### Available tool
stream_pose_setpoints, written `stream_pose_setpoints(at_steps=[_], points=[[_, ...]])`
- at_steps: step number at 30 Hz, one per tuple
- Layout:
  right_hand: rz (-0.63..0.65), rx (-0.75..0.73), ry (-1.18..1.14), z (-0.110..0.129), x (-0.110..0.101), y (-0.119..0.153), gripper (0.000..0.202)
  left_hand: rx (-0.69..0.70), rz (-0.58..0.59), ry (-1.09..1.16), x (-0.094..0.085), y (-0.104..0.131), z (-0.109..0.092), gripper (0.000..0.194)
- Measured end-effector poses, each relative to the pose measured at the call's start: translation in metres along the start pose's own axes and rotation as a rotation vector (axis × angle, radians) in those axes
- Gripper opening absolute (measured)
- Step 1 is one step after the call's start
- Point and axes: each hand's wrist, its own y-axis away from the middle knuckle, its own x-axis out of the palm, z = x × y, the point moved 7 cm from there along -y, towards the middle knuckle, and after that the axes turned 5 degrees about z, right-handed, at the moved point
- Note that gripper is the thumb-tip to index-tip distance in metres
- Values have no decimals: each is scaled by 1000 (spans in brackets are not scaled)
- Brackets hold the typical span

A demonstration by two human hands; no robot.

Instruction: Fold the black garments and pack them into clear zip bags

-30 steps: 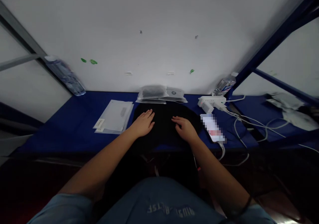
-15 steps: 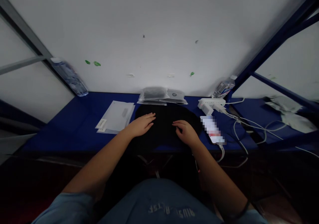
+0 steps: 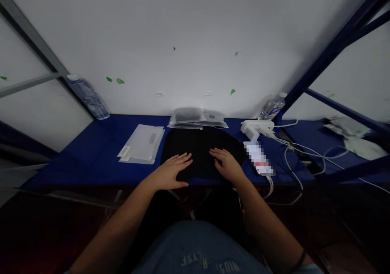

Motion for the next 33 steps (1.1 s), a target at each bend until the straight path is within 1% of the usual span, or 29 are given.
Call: stream_pose_setpoints(at_steps=[6,8,11,13,15,16,17,19,21,23,25,26,27,29,31,33], points=[[-4,13,-7,-2,0,-1,44,7,-31,32,-5,-2,-1,51],[13,9,-14,-1,-3,-1,42,0,-23,64,-7,-3,0,45],[117,-44,-27,7,-6,5,44,-48,10,114,-9,-4,4,43],[220,-90,-22,14,-7,12,56,-117,5,137,-13,-5,10,43],[292,-110,-1,19,-7,19,72,-184,-17,153,-20,-7,15,44],[310,-107,12,20,-7,21,75,-205,-26,163,-23,-8,17,45],[315,-95,22,20,-7,23,73,-214,-26,174,-27,-9,17,44],[295,-48,17,17,-9,24,67,-207,1,198,-31,-9,16,43],[238,20,-22,11,-12,24,62,-195,61,203,-31,-4,12,43],[162,86,-76,4,-15,25,55,-195,123,182,-28,6,9,51],[96,129,-125,-2,-15,28,47,-222,133,159,-23,21,9,66],[70,140,-145,-4,-15,30,45,-244,116,156,-21,29,11,69],[51,142,-163,-6,-14,33,43,-266,87,159,-20,37,14,68],[29,116,-197,-7,-12,37,43,-298,9,163,-17,51,21,58],[24,68,-227,-7,-10,41,47,-310,-62,173,-16,62,28,48],[20,40,-242,-9,-10,44,51,-297,-104,200,-15,68,31,44]])
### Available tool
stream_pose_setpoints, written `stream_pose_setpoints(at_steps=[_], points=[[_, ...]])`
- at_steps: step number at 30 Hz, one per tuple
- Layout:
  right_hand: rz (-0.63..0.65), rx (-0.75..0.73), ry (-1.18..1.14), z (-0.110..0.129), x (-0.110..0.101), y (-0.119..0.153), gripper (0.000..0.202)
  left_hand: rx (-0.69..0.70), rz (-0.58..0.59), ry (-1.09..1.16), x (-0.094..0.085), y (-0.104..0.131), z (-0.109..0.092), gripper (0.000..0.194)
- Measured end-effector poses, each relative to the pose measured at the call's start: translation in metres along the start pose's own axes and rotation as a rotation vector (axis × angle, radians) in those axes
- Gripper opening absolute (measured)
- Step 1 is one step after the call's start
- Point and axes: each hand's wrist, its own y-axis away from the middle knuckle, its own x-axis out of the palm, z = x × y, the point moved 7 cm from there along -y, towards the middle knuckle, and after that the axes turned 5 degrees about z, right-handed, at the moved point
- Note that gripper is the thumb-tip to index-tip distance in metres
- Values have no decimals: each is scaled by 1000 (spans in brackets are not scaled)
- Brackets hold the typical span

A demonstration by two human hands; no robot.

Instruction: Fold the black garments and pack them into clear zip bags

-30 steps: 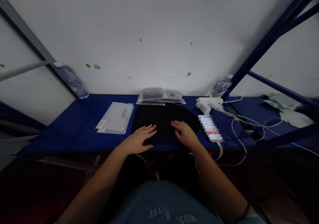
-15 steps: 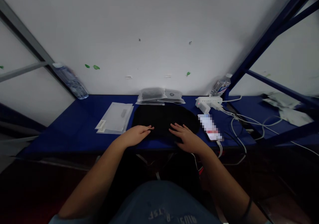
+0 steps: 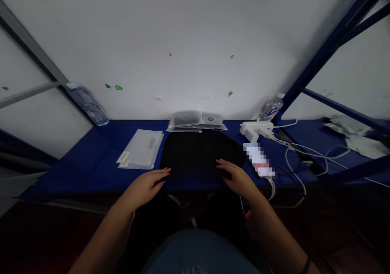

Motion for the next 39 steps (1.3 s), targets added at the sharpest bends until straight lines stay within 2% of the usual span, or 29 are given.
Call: stream_pose_setpoints(at_steps=[7,10,12,14,17,20,23,27,30,32,35,36,38,39], points=[[-132,14,63,8,-17,11,51,72,-85,117,-16,13,-6,35],[-158,34,105,15,-23,11,47,80,-182,186,-30,13,-11,31],[-171,56,138,17,-29,5,39,37,-265,229,-40,7,-9,29],[-196,75,178,20,-37,-9,28,-53,-338,248,-50,-5,-3,31],[-209,92,264,25,-50,-42,23,-232,-373,234,-66,-31,10,34],[-148,185,421,23,-57,-79,22,-369,-352,145,-81,-64,18,30],[-61,258,570,18,-55,-109,23,-404,-372,-18,-93,-97,19,26],[33,322,700,5,-40,-128,22,-451,-324,-132,-82,-132,24,26],[-18,333,757,0,-34,-130,21,-435,-334,-176,-72,-141,26,29],[-119,312,762,3,-37,-125,24,-362,-398,-200,-71,-135,21,39],[-269,187,698,16,-42,-107,32,-150,-446,-227,-65,-114,-1,48],[-270,128,661,20,-40,-99,33,-60,-416,-226,-58,-107,-10,47],[-109,4,586,25,-25,-85,34,99,-248,-218,-35,-94,-25,47],[-36,-18,570,24,-17,-78,34,126,-184,-227,-24,-88,-28,49]])
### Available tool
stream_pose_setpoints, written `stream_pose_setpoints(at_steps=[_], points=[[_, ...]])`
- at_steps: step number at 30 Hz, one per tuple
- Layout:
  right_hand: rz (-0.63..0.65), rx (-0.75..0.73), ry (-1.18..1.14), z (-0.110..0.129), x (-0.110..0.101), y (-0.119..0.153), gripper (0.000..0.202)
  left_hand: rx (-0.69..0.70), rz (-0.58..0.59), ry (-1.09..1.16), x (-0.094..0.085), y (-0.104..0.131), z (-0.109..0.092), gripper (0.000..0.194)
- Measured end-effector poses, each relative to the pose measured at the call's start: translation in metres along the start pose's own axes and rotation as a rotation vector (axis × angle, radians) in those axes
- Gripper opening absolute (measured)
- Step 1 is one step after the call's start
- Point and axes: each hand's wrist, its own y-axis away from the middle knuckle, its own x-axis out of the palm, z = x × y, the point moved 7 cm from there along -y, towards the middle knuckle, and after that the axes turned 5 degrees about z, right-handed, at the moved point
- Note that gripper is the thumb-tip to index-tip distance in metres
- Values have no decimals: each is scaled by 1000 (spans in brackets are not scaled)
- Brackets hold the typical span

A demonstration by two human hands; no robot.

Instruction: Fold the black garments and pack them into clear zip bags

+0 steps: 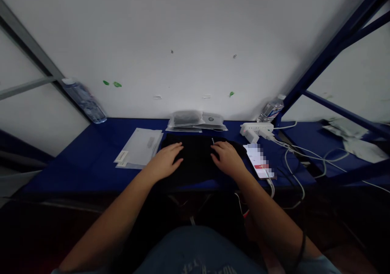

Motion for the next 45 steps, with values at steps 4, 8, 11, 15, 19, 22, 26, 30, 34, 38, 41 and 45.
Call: stream_pose_setpoints(at_steps=[4,8,11,15,19,22,26,30,34,38,41,45], points=[[125,9,-8,1,21,17,46,-43,40,-48,23,11,0,52],[126,33,-23,-3,27,14,42,-62,19,-112,27,4,9,54],[117,13,-27,-2,24,9,39,-79,44,-165,24,-4,13,52],[54,12,-3,-2,15,7,33,-110,-7,-150,9,-9,13,50],[-71,26,15,3,-1,16,34,-73,-96,-145,-5,4,2,52],[-86,7,3,12,-2,30,35,-48,-40,-128,3,20,-5,51],[-31,-1,-20,19,11,43,36,-73,62,-111,23,34,-2,54],[-12,34,-36,16,19,45,43,-55,59,-29,28,34,6,52],[11,56,-35,9,20,46,55,-23,77,-24,30,31,11,54],[2,73,-34,2,21,53,59,-33,56,0,33,30,13,51],[-94,116,-26,-5,17,61,54,-30,3,39,32,31,14,49],[-352,305,-6,-23,2,79,42,-62,-86,46,29,33,19,48]])
